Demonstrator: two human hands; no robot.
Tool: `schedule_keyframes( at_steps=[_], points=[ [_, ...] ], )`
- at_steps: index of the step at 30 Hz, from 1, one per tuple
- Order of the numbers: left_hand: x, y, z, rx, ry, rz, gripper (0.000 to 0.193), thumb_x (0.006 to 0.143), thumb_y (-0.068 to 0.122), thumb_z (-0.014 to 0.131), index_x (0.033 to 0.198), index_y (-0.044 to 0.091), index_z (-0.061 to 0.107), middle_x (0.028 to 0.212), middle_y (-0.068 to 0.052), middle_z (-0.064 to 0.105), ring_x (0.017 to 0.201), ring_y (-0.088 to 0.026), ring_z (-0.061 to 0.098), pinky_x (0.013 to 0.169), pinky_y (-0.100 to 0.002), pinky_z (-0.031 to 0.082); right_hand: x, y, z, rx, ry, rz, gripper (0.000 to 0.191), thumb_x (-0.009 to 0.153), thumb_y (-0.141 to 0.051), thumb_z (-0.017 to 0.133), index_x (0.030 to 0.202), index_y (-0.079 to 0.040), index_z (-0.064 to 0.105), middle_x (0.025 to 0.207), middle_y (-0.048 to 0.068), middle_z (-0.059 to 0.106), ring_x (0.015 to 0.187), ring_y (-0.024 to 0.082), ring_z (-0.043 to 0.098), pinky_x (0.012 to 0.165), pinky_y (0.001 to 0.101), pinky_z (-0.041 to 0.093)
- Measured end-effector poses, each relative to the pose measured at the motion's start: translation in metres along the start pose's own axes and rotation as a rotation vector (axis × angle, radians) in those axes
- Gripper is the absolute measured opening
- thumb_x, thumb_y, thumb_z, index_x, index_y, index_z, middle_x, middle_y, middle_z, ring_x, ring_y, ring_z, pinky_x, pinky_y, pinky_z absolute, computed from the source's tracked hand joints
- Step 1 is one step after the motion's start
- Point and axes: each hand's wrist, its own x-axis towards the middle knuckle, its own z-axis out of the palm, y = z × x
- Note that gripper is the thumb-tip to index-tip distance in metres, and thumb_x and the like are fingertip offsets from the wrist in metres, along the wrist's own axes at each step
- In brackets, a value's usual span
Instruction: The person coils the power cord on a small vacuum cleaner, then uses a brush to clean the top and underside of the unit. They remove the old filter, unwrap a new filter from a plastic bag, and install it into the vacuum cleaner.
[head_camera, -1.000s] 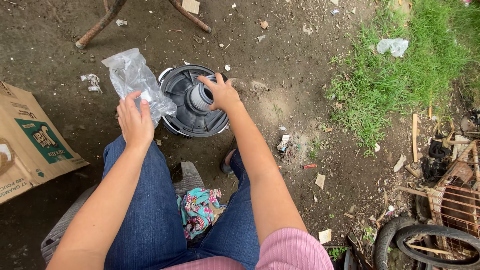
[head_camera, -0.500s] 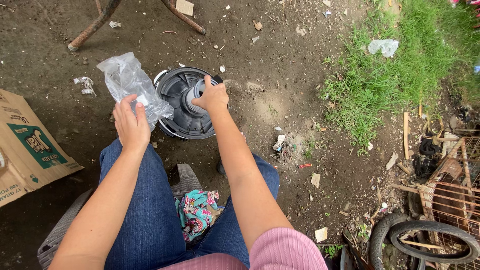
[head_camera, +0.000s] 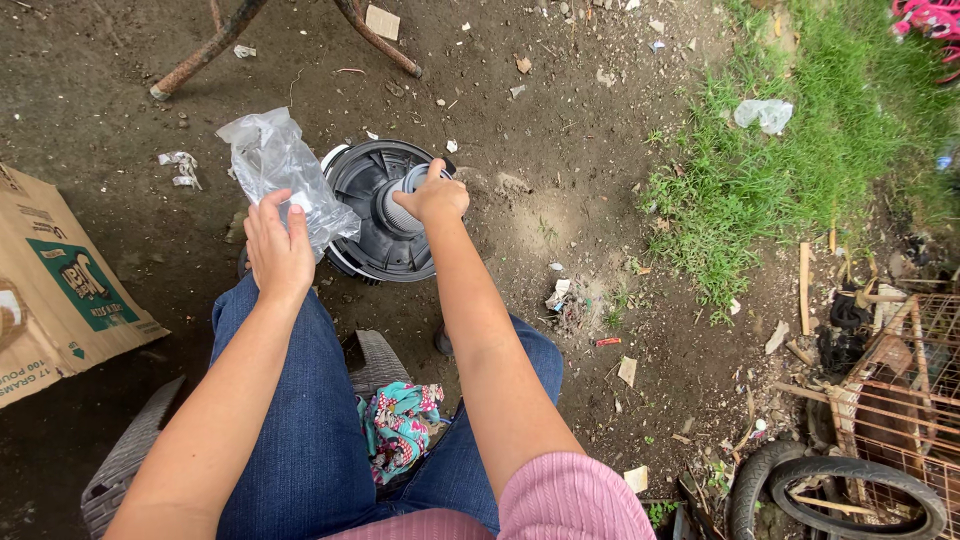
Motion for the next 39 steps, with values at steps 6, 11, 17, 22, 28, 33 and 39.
schedule_keyframes(
  at_steps=[6, 11, 17, 22, 28, 33, 39],
  points=[
    [0.0, 0.001, -0.001, 0.005, -0.004, -0.001, 0.036, 0.111, 0.033, 0.047, 0.137, 0.01, 0.052, 0.132, -0.014, 0.053, 0.127, -0.033, 0.047, 0.107, -0.048, 0.035, -0.016, 0.048, -0.02, 0.705, -0.212, -0.025, 0.112, 0.072, -0.086, 0.037, 0.162, -0.029, 0.001, 0.131, 0.02, 0.064, 0.087, 0.035, 0.076, 0.075, 0.0466, 0.063],
    [0.001, 0.001, -0.002, 0.036, -0.019, -0.003, 0.036, 0.111, 0.032, 0.047, 0.138, 0.01, 0.052, 0.133, -0.014, 0.053, 0.127, -0.034, 0.046, 0.107, -0.048, 0.034, -0.04, 0.099, 0.048, 1.063, 0.134, -0.059, 0.094, 0.086, -0.08, 0.032, 0.163, -0.032, 0.009, 0.147, 0.024, 0.05, 0.085, 0.033, 0.077, 0.083, 0.0471, 0.057],
    [0.007, 0.003, -0.004, 0.074, 0.027, 0.041, 0.036, 0.111, 0.031, 0.049, 0.139, 0.008, 0.052, 0.135, -0.015, 0.051, 0.13, -0.035, 0.044, 0.108, -0.05, 0.034, -0.095, 0.132, 0.148, 0.708, -0.113, -0.077, 0.083, 0.088, -0.054, 0.061, 0.156, -0.017, 0.03, 0.128, 0.028, 0.066, 0.109, 0.037, 0.067, 0.099, 0.0447, 0.05],
    [0.008, 0.012, -0.009, 0.125, 0.054, 0.093, 0.038, 0.11, 0.03, 0.052, 0.14, 0.007, 0.052, 0.134, -0.018, 0.05, 0.13, -0.038, 0.043, 0.106, -0.052, 0.034, -0.113, 0.129, 0.154, 0.948, -0.216, -0.012, 0.063, 0.086, -0.044, 0.066, 0.139, -0.011, 0.057, 0.117, 0.024, 0.073, 0.109, 0.038, 0.073, 0.096, 0.0419, 0.056],
    [0.007, 0.015, -0.018, 0.15, 0.155, 0.156, 0.043, 0.108, 0.028, 0.057, 0.141, 0.001, 0.052, 0.151, -0.027, 0.035, 0.138, -0.045, 0.034, 0.111, -0.056, 0.03, -0.117, 0.122, 0.145, 0.738, -0.164, -0.129, 0.052, 0.09, -0.043, 0.069, 0.131, -0.011, 0.066, 0.118, 0.022, 0.073, 0.111, 0.035, 0.07, 0.098, 0.0409, 0.052],
    [0.007, 0.016, -0.021, 0.146, 0.158, 0.177, 0.057, 0.11, 0.027, 0.057, 0.156, -0.002, 0.041, 0.166, -0.027, 0.024, 0.151, -0.046, 0.026, 0.12, -0.057, 0.025, -0.114, 0.118, 0.148, 0.777, -0.168, -0.123, 0.052, 0.092, -0.041, 0.067, 0.134, -0.011, 0.062, 0.122, 0.022, 0.07, 0.113, 0.037, 0.067, 0.098, 0.0427, 0.052],
    [0.012, 0.022, -0.022, 0.01, 0.159, 0.213, 0.067, 0.111, 0.021, 0.059, 0.165, -0.004, 0.029, 0.168, -0.031, 0.016, 0.155, -0.048, 0.023, 0.125, -0.054, 0.022, -0.111, 0.122, 0.149, 0.792, -0.107, -0.192, 0.05, 0.092, -0.039, 0.069, 0.131, -0.01, 0.064, 0.118, 0.021, 0.072, 0.111, 0.034, 0.068, 0.097, 0.0414, 0.051]
  ],
)
